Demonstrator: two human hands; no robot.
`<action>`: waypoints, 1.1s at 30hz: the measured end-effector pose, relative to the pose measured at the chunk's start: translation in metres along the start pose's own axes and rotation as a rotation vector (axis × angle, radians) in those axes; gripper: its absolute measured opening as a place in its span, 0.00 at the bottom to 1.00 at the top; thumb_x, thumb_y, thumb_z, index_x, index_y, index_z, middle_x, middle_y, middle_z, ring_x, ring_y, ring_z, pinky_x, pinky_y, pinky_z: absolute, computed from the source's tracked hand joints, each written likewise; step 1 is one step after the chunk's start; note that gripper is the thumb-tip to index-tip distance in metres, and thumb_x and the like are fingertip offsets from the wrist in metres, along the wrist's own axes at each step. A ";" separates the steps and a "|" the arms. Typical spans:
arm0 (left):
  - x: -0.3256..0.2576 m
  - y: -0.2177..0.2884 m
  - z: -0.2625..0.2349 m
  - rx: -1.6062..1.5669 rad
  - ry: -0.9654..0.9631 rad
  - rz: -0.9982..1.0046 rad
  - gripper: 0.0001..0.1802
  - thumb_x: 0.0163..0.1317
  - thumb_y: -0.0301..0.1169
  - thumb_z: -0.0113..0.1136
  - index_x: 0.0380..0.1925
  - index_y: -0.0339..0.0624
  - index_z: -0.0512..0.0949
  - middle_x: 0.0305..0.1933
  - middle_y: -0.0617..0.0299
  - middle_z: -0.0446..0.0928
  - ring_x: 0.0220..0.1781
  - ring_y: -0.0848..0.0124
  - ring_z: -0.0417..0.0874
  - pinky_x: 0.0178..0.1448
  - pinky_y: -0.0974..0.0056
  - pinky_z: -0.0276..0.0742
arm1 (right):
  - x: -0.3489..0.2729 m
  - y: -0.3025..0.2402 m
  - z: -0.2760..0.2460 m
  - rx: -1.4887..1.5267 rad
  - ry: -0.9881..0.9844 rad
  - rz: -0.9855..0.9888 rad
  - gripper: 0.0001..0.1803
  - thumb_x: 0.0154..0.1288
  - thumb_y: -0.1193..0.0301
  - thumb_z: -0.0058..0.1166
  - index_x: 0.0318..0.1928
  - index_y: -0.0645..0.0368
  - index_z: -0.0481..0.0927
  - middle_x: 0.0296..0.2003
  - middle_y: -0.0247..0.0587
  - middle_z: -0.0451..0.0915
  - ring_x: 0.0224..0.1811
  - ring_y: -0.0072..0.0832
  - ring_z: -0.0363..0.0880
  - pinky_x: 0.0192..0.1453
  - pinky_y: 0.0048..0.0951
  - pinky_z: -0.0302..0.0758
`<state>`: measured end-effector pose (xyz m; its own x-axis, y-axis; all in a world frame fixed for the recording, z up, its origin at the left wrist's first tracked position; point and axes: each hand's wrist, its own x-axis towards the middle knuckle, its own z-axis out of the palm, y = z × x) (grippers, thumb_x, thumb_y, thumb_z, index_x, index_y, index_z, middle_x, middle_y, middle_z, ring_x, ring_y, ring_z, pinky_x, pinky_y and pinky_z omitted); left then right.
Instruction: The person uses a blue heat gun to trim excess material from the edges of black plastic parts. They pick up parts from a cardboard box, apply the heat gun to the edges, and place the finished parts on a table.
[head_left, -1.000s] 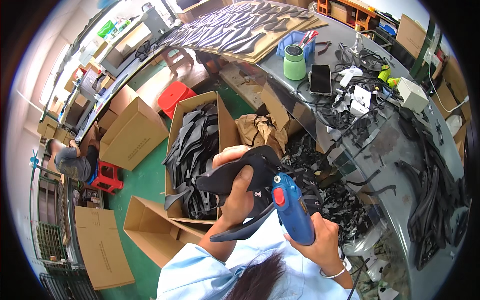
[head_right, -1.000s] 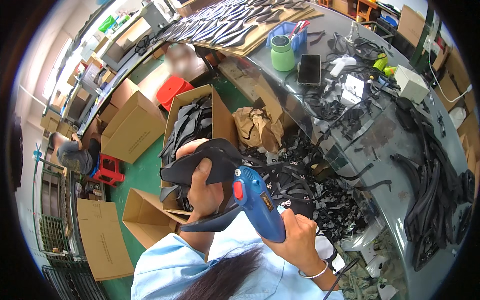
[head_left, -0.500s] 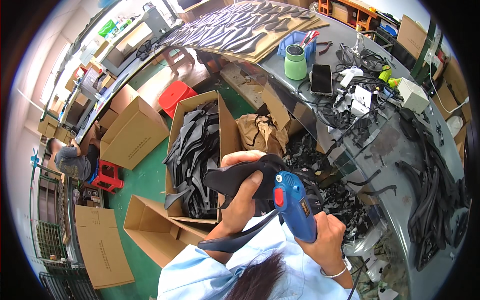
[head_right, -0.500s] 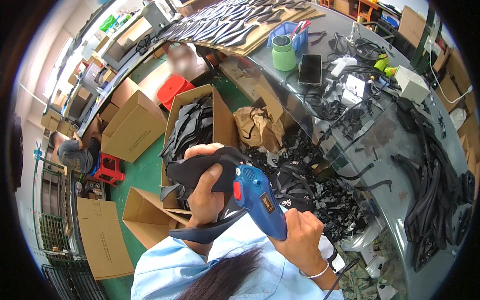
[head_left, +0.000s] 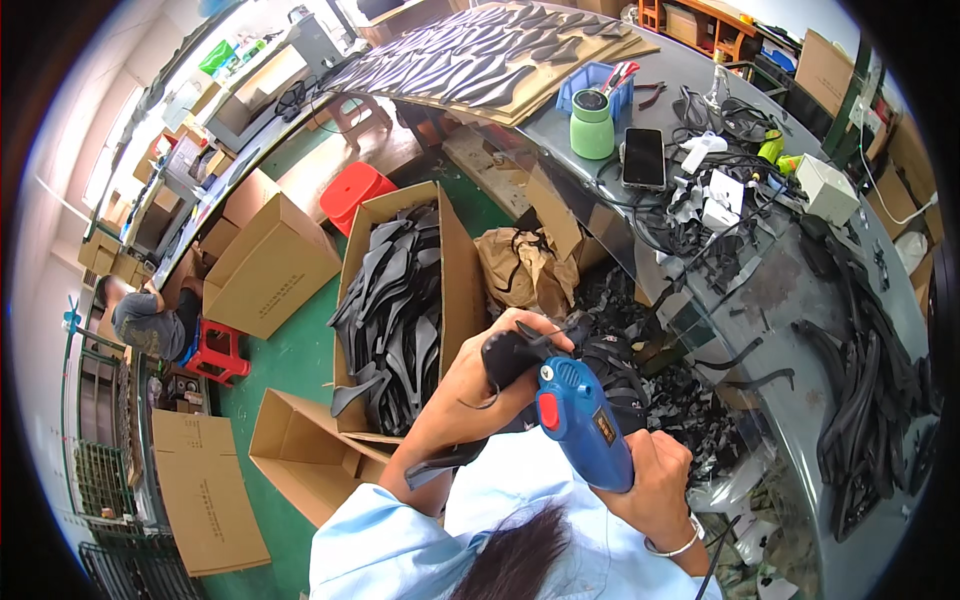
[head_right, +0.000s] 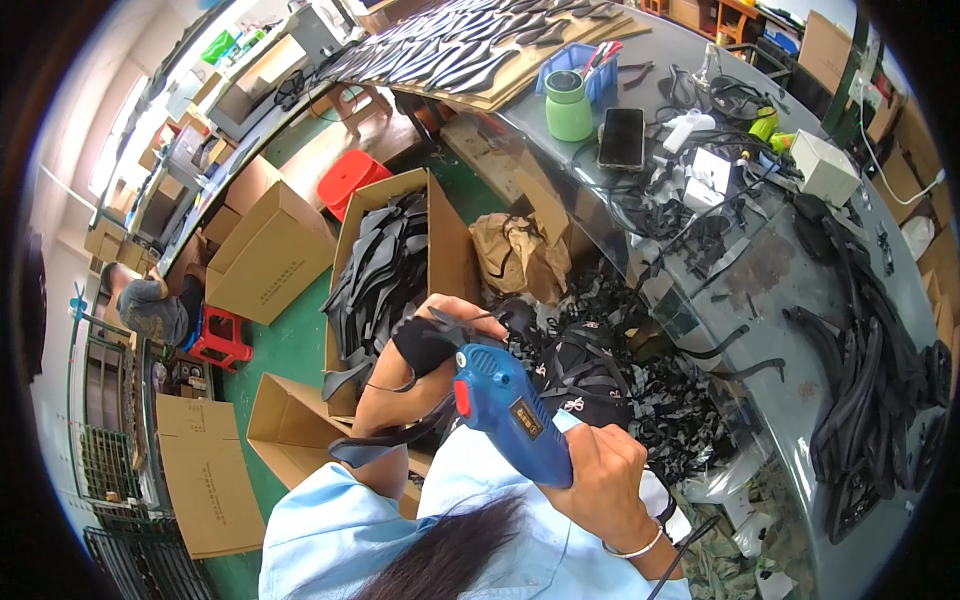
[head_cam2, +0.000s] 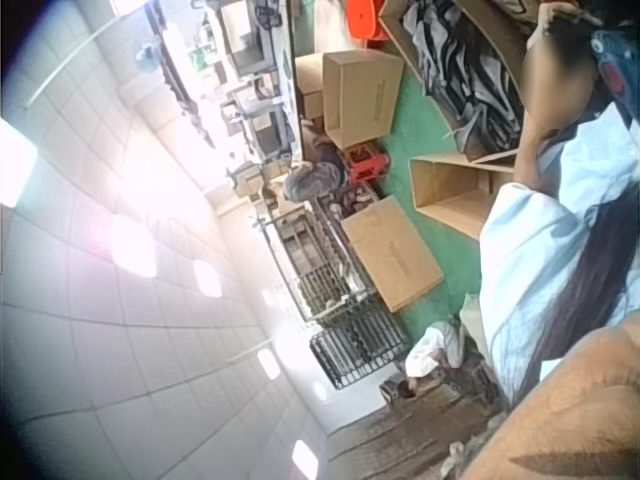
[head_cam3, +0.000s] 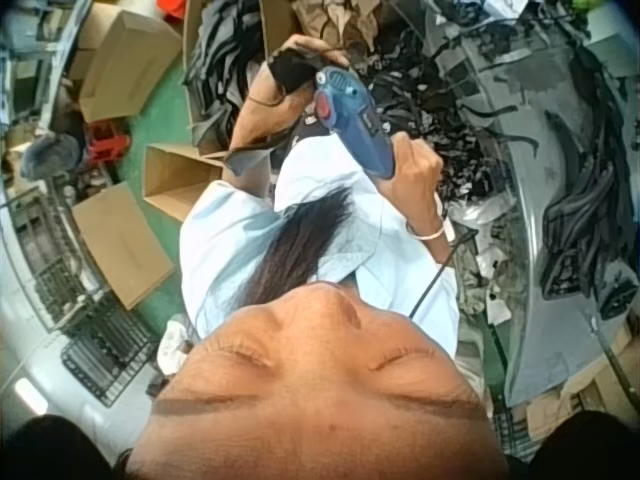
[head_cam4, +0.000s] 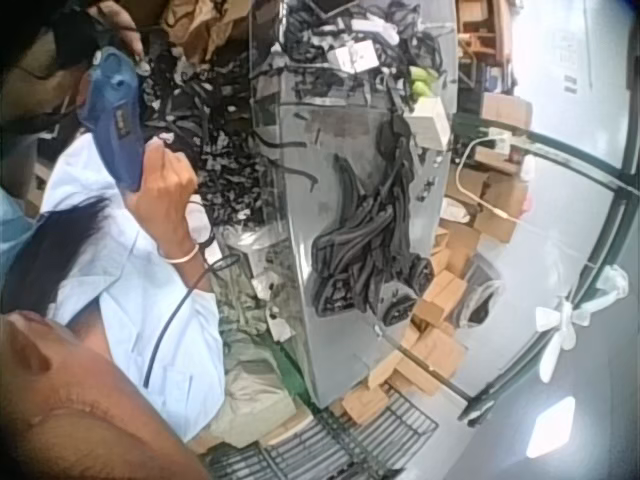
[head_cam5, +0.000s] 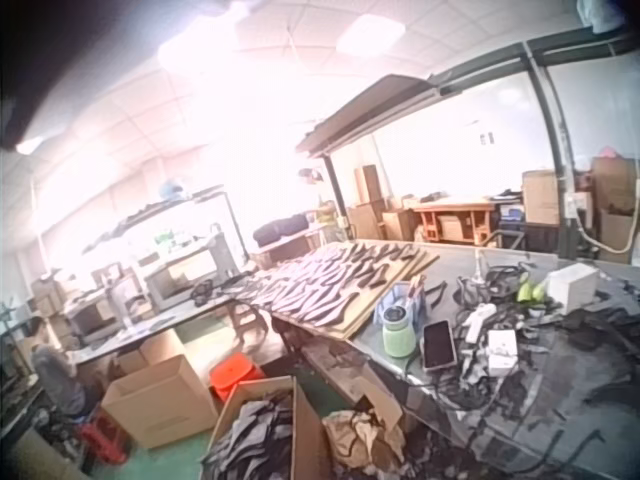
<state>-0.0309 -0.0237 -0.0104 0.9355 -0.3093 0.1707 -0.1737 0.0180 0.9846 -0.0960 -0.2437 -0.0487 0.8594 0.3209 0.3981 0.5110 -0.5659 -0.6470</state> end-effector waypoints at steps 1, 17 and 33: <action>0.001 0.004 -0.001 0.066 -0.030 0.001 0.21 0.50 0.14 0.50 0.47 0.35 0.69 0.46 0.55 0.78 0.49 0.68 0.79 0.55 0.65 0.71 | 0.001 -0.001 0.000 0.016 0.003 -0.005 0.20 0.38 0.66 0.71 0.25 0.59 0.70 0.17 0.39 0.71 0.18 0.38 0.70 0.24 0.36 0.66; -0.003 -0.038 0.036 -0.349 -0.584 -0.415 0.29 0.63 0.35 0.56 0.62 0.38 0.60 0.49 0.60 0.73 0.51 0.69 0.74 0.57 0.66 0.68 | 0.032 0.012 -0.017 0.501 0.045 0.340 0.20 0.47 0.69 0.69 0.37 0.61 0.72 0.26 0.39 0.78 0.27 0.25 0.77 0.32 0.26 0.74; -0.011 -0.047 0.059 -0.727 0.432 0.048 0.22 0.67 0.44 0.48 0.56 0.46 0.66 0.54 0.56 0.71 0.57 0.64 0.73 0.62 0.57 0.67 | 0.006 0.026 0.000 0.129 0.230 0.307 0.27 0.41 0.62 0.75 0.30 0.60 0.67 0.19 0.42 0.74 0.20 0.37 0.76 0.26 0.34 0.71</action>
<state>-0.0514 -0.0777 -0.0607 0.9932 0.0954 0.0665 -0.1136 0.6744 0.7295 -0.0774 -0.2564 -0.0636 0.9535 -0.0342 0.2993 0.2422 -0.5041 -0.8290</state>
